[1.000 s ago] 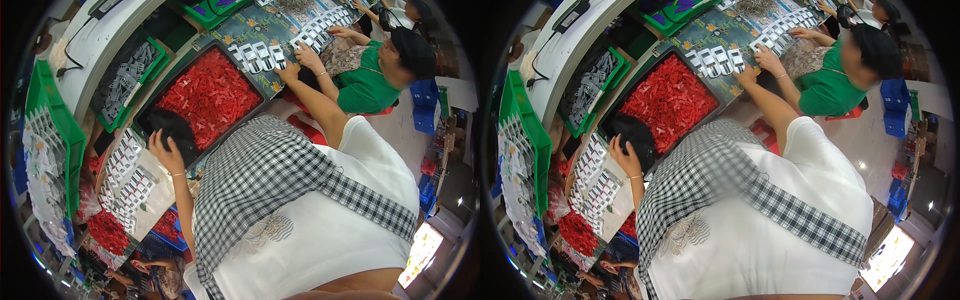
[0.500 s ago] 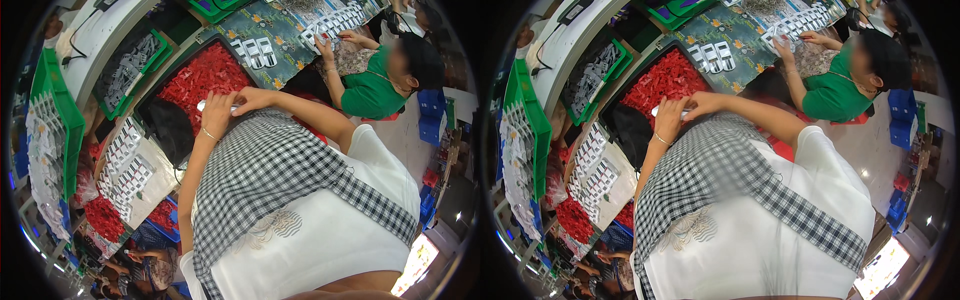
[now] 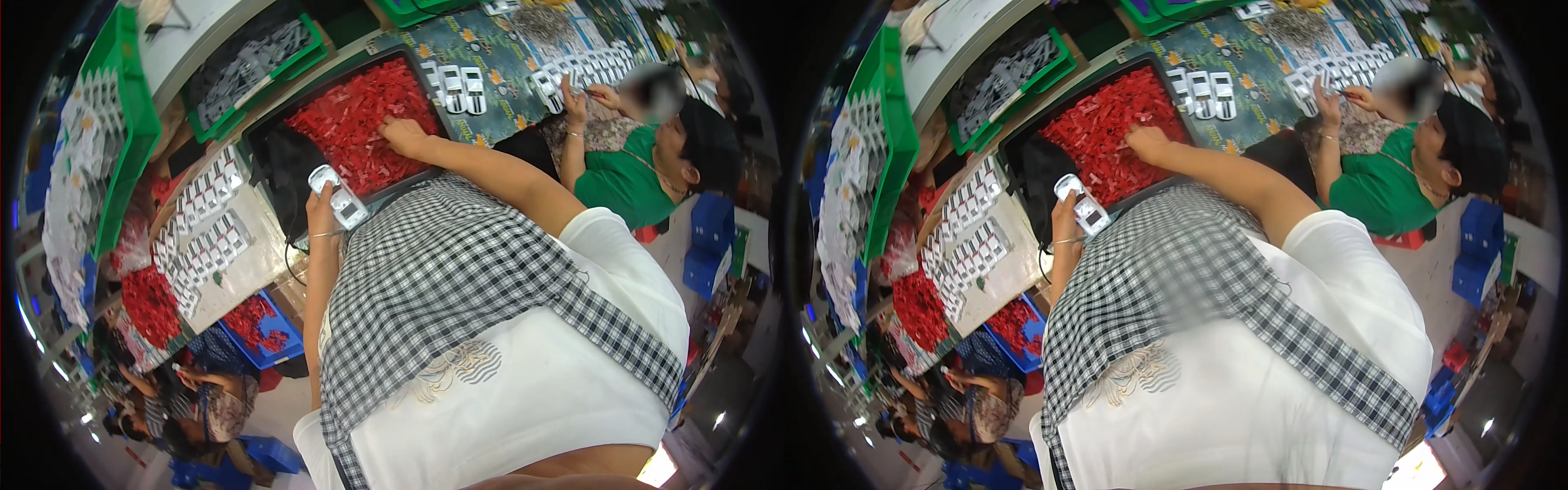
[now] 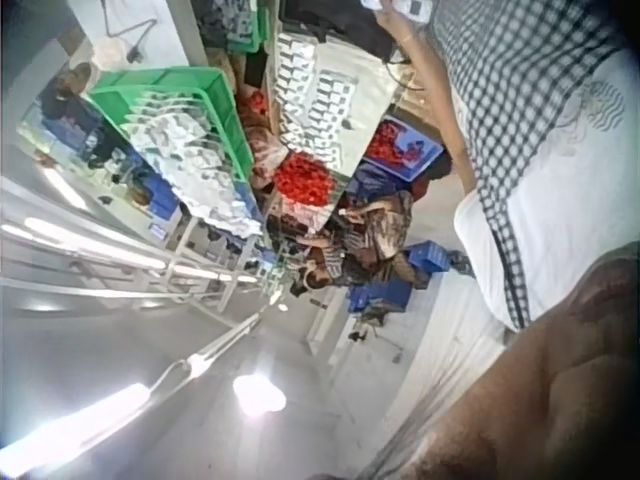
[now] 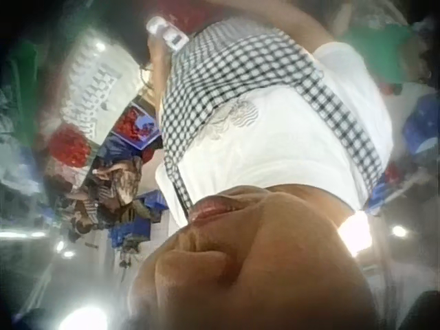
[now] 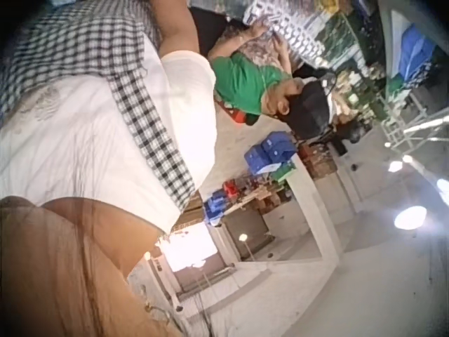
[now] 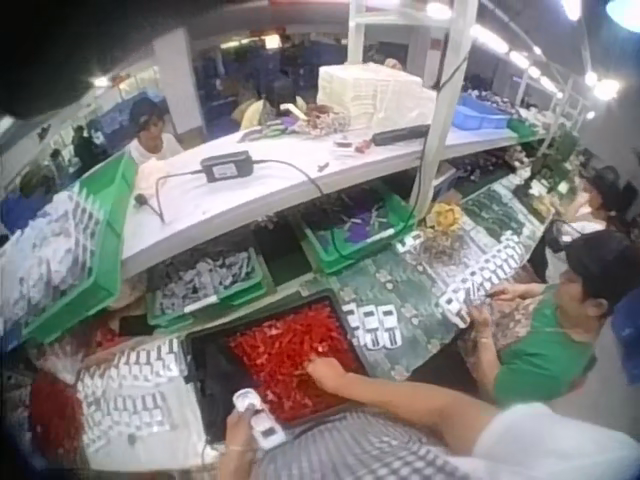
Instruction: The person assembles toy cars by picking up car shells, taking red plastic pieces from a tray, and inserting the plastic pieces into the car shells by hand.
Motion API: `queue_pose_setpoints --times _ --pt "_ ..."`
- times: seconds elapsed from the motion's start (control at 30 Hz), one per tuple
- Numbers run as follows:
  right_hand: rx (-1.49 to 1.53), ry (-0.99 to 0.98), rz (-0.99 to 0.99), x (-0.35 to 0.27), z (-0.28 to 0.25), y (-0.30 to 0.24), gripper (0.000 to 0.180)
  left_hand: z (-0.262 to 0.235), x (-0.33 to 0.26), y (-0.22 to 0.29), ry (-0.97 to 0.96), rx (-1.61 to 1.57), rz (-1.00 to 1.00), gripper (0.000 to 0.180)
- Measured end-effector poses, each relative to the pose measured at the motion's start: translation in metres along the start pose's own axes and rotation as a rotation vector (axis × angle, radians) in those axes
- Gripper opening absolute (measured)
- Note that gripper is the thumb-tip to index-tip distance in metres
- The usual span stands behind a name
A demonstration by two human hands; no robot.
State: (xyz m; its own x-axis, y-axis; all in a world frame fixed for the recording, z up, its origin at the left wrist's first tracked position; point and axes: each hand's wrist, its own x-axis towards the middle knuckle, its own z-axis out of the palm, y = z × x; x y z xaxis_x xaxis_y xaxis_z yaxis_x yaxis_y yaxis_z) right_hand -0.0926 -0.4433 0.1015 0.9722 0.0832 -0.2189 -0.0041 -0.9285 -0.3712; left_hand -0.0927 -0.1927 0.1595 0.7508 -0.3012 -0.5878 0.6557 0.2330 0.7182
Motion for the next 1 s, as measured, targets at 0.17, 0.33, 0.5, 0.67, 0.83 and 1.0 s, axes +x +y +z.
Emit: queue_pose_setpoints --times 0.17,0.33,0.5,0.67,0.83,1.0 --pt "0.005 -0.040 0.004 -0.005 -0.006 0.008 0.021 0.007 0.002 -0.007 0.069 -0.044 0.049 0.022" --pt "-0.016 -0.086 0.001 -0.009 -0.013 0.010 0.021 0.011 0.006 -0.002 0.029 0.009 0.047 0.025" --pt "0.172 -0.048 0.049 -0.017 -0.013 0.008 0.026 0.013 0.006 -0.004 0.017 0.003 0.069 0.025" --pt "0.406 0.104 0.012 -0.019 -0.053 -0.025 0.024 0.026 0.001 0.010 0.025 -0.044 -0.028 0.027" --pt "0.639 0.402 -0.234 -0.025 -0.097 -0.092 0.018 0.043 0.000 0.026 -0.097 -0.176 -0.052 0.036" --pt "0.580 0.274 -0.323 -0.030 -0.094 -0.100 0.019 0.067 -0.008 0.042 -0.185 -0.191 -0.055 0.039"
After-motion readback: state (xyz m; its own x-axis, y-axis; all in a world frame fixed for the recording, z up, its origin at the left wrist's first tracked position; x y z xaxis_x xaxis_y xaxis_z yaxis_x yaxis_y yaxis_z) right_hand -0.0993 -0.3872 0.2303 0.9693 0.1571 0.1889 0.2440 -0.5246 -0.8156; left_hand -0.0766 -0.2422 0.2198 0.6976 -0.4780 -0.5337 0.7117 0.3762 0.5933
